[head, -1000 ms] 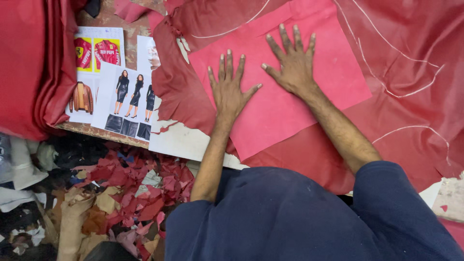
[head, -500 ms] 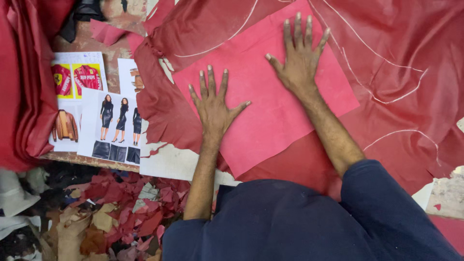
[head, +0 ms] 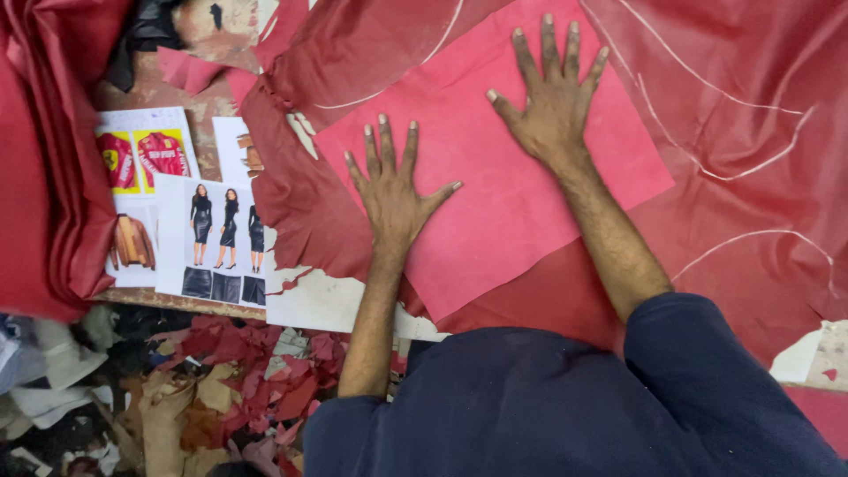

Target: The person places a printed paper pattern on a red sheet, then uses a utility knife to cut the red material along the pattern's edges. They remove the cut piece and repeat the process with another pattern on a larger red sheet, cutting and removing the resulting piece.

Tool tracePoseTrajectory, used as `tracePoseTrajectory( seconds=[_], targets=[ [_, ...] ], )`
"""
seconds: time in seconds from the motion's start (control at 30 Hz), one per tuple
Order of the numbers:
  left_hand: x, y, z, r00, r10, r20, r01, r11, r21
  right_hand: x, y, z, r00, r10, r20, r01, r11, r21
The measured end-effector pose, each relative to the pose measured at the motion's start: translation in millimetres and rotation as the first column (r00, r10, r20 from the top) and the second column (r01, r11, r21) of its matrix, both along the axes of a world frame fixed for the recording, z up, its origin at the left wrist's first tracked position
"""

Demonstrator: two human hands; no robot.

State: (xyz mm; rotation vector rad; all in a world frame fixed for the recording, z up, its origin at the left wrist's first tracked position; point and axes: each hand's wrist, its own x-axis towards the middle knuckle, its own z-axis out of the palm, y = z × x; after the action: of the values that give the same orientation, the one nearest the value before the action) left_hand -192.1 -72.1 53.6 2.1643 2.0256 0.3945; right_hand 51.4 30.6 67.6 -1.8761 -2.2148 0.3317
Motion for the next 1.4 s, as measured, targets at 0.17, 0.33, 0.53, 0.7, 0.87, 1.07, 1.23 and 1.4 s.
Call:
tracePoseTrajectory(
  seconds=[0.17, 0.33, 0.53, 0.7, 0.87, 1.07, 1.23, 1.4],
  targets=[
    [-8.9, -0.7, -4.6, 0.999, -0.026, 0.03, 0.025, 0.999, 0.041, -3.4, -0.6, 4.3, 1.0, 0.0, -0.007, -0.001, 1.0, -0.021],
    [-19.9, -6.3, -6.0, 0.996, -0.08, 0.046, 0.079, 0.997, 0.02, 3.9, 0.9, 4.8, 0.999, 0.033, 0.001, -0.033, 0.999, -0.001],
    [-25.9, -9.8, -5.5, 0.995, -0.096, 0.035, 0.095, 0.995, 0.031, 7.8, 1.2, 8.1, 0.998, 0.062, -0.025, -0.062, 0.998, 0.001],
    [-27.8, -10.0, -8.4, 0.994, -0.087, 0.064, 0.082, 0.994, 0.074, 6.1, 1.8, 9.4, 0.997, 0.069, -0.032, -0.07, 0.997, -0.026],
    [-31.6, -10.9, -10.3, 0.996, -0.067, 0.065, 0.066, 0.997, 0.026, 4.5, 1.3, 10.5, 0.996, 0.085, -0.019, -0.085, 0.996, -0.03],
    [-46.4, -11.9, -13.0, 0.999, -0.006, 0.053, 0.0, 0.994, 0.11, 2.4, -0.6, 12.0, 0.996, 0.084, -0.018, -0.085, 0.996, -0.04],
    [-52.2, -15.1, -16.3, 0.995, 0.065, 0.081, -0.07, 0.995, 0.068, 3.1, -1.4, 13.1, 0.997, 0.076, -0.008, -0.076, 0.996, -0.053],
    [-46.2, -26.5, -15.9, 0.992, 0.084, 0.092, -0.093, 0.991, 0.099, 3.2, -1.5, 15.2, 0.996, 0.089, -0.007, -0.089, 0.993, -0.075]
  ],
)
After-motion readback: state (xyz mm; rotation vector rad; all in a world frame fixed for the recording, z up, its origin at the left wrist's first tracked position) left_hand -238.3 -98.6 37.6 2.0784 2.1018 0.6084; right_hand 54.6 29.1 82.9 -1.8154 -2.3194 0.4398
